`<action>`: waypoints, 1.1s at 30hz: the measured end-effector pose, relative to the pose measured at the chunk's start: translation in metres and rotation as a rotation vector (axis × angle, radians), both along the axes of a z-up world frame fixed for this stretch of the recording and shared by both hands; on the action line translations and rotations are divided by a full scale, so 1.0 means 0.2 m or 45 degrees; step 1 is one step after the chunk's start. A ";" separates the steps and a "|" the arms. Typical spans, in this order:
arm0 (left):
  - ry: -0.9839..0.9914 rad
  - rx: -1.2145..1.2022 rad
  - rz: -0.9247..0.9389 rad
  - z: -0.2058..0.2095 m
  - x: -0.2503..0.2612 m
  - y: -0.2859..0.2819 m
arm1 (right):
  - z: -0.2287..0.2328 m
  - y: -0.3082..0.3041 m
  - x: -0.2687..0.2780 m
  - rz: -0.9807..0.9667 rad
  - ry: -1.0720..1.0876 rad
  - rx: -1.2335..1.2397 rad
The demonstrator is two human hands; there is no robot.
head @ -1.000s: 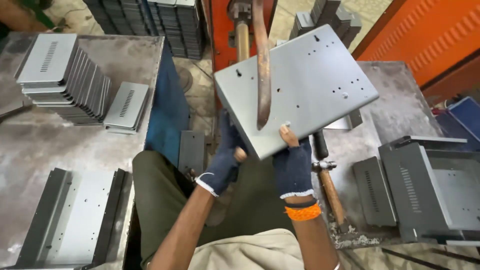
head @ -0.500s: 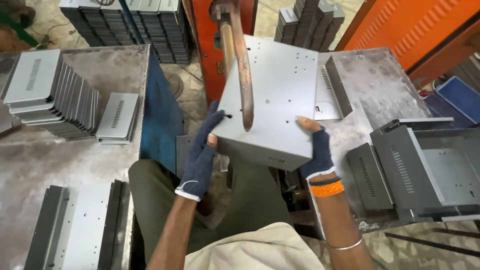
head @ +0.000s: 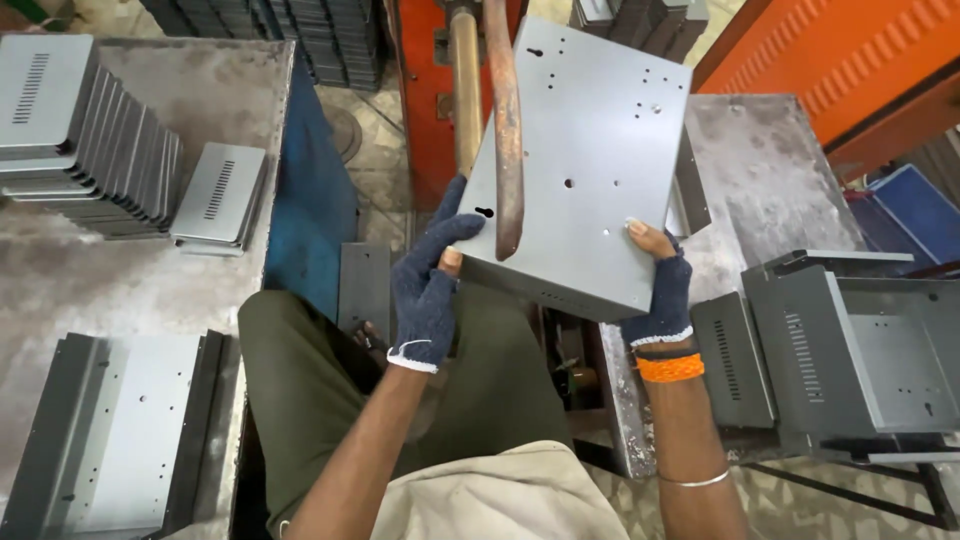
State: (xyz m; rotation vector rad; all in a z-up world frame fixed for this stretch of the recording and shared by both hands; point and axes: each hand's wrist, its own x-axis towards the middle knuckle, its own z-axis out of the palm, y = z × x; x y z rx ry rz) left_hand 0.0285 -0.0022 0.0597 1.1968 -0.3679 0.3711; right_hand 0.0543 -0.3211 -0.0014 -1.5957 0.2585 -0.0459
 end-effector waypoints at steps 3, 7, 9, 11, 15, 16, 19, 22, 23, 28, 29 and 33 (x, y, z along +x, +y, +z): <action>-0.019 -0.049 0.012 0.00 0.01 0.00 | -0.25 -0.18 0.08 0.375 -0.038 0.276; -0.001 -0.033 0.050 -0.02 0.00 0.00 | -0.24 -0.02 0.03 0.091 -0.063 1.193; -0.003 -0.015 0.059 -0.02 0.01 -0.01 | -0.70 -0.31 0.17 -0.330 -0.055 0.425; 0.010 -0.013 0.069 -0.01 0.00 -0.01 | -1.63 -0.92 0.40 0.416 -0.015 2.672; 0.112 0.090 0.109 0.02 -0.01 0.01 | -0.02 0.09 -0.05 -0.394 -0.001 0.454; 0.074 0.045 0.105 -0.01 0.00 0.00 | -0.05 0.00 -0.04 -0.056 0.058 0.185; 0.007 0.015 0.124 -0.03 0.01 -0.01 | 0.05 0.12 -0.01 -0.010 0.124 -0.061; -0.020 0.063 0.127 -0.01 -0.01 -0.01 | -0.05 0.10 0.03 -0.300 0.041 0.111; -0.042 0.104 0.129 0.00 0.00 -0.01 | -0.12 0.04 0.07 -0.275 -0.081 0.260; -0.048 0.120 0.085 -0.03 -0.02 -0.04 | -0.24 -0.11 0.18 -0.254 -0.135 0.333; -0.027 0.113 0.071 -0.06 -0.02 -0.05 | -0.27 -0.14 0.22 -0.307 -0.083 0.403; -0.034 0.099 0.081 -0.04 -0.02 -0.05 | 0.09 0.16 -0.01 -0.274 -0.104 0.069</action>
